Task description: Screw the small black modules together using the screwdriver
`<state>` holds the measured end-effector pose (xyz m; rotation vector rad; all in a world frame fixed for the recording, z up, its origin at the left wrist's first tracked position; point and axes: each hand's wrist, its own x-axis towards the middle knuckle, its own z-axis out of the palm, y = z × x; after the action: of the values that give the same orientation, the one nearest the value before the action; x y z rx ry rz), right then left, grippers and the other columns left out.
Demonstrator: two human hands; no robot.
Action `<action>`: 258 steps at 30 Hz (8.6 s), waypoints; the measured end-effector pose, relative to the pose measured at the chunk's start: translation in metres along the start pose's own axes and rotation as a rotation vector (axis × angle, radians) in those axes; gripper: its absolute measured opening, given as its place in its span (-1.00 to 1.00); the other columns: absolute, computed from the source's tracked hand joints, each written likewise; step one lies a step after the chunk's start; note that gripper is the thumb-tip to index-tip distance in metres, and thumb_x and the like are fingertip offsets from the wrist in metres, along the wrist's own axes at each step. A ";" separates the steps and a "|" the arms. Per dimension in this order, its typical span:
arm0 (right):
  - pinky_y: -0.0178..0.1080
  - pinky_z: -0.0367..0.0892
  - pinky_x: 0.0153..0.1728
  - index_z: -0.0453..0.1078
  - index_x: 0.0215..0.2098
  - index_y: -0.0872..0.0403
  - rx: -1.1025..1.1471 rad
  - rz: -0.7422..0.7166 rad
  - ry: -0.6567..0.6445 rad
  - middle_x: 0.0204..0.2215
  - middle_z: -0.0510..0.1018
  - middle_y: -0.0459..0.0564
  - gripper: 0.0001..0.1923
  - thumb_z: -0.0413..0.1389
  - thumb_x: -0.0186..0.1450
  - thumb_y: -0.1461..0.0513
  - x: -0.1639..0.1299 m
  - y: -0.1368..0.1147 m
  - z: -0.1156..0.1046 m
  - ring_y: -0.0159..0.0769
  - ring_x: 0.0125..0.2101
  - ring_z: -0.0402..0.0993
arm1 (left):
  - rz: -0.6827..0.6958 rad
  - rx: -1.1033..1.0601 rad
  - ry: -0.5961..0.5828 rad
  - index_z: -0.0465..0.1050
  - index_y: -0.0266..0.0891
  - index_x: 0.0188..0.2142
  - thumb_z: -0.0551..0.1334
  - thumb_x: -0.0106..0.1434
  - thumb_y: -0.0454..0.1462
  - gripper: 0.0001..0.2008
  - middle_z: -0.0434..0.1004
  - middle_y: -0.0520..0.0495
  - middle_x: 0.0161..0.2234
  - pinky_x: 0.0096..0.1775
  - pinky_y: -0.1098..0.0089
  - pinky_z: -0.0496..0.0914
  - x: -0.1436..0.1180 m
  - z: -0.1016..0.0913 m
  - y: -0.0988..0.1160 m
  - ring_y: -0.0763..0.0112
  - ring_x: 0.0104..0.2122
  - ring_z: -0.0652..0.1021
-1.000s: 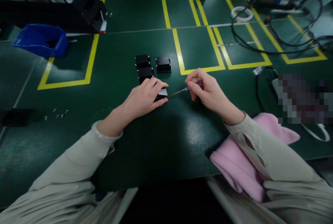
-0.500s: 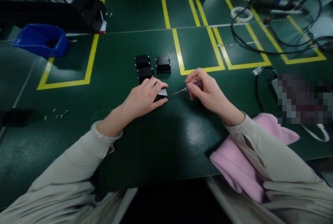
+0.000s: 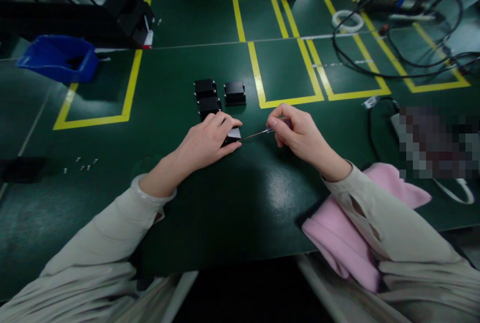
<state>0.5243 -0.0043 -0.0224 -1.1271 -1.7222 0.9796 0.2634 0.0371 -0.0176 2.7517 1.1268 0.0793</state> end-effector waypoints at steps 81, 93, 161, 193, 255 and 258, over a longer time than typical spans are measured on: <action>-0.29 0.11 -0.57 0.25 -0.16 -0.01 0.038 0.011 -0.001 -0.61 0.31 -0.30 -0.87 0.11 0.55 0.17 0.000 0.000 0.001 -0.45 -0.66 0.26 | 0.001 -0.002 -0.002 0.32 -0.21 0.27 0.19 0.51 -0.06 -0.54 0.46 -0.28 0.18 0.01 0.08 0.55 0.000 0.000 0.000 -0.03 0.14 0.50; -0.29 0.10 -0.56 0.24 -0.15 -0.01 0.044 -0.004 -0.006 -0.60 0.30 -0.29 -0.90 0.08 0.56 0.24 0.000 0.002 0.001 -0.45 -0.65 0.27 | -0.007 0.003 -0.015 0.30 -0.20 0.28 0.19 0.51 -0.06 -0.54 0.46 -0.28 0.19 0.00 0.09 0.55 0.001 -0.001 0.001 -0.02 0.14 0.50; -0.31 0.14 -0.55 0.27 -0.14 0.00 0.050 -0.031 0.024 -0.56 0.35 -0.28 -0.89 0.14 0.52 0.22 0.000 0.000 0.002 -0.47 -0.65 0.28 | -0.006 0.003 -0.006 0.31 -0.18 0.28 0.20 0.51 -0.05 -0.55 0.46 -0.27 0.19 0.03 0.09 0.55 0.000 0.000 0.000 -0.01 0.16 0.50; -0.28 0.11 -0.59 0.24 -0.16 -0.03 0.072 0.018 0.003 -0.64 0.27 -0.30 -0.82 0.08 0.59 0.10 0.000 0.003 0.002 -0.43 -0.67 0.24 | -0.010 -0.002 -0.011 0.31 -0.17 0.27 0.19 0.50 -0.05 -0.55 0.47 -0.27 0.18 0.01 0.08 0.56 0.001 -0.001 0.001 -0.01 0.14 0.50; -0.32 0.11 -0.57 0.27 -0.12 0.00 0.052 -0.023 0.012 -0.60 0.31 -0.30 -0.86 0.13 0.57 0.15 0.000 0.001 0.001 -0.47 -0.66 0.27 | 0.001 0.023 -0.001 0.31 -0.21 0.28 0.21 0.51 -0.06 -0.54 0.47 -0.27 0.18 0.02 0.09 0.54 0.001 0.001 0.000 0.00 0.13 0.51; -0.32 0.13 -0.55 0.27 -0.10 0.00 0.047 -0.034 0.030 -0.57 0.32 -0.29 -0.87 0.14 0.56 0.16 0.000 0.001 0.001 -0.48 -0.63 0.28 | 0.003 0.019 0.000 0.31 -0.21 0.28 0.21 0.51 -0.07 -0.54 0.47 -0.27 0.18 0.03 0.08 0.54 0.001 0.001 0.000 0.00 0.12 0.51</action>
<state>0.5237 -0.0041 -0.0241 -1.0738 -1.6808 0.9731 0.2638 0.0377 -0.0188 2.7699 1.1289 0.0700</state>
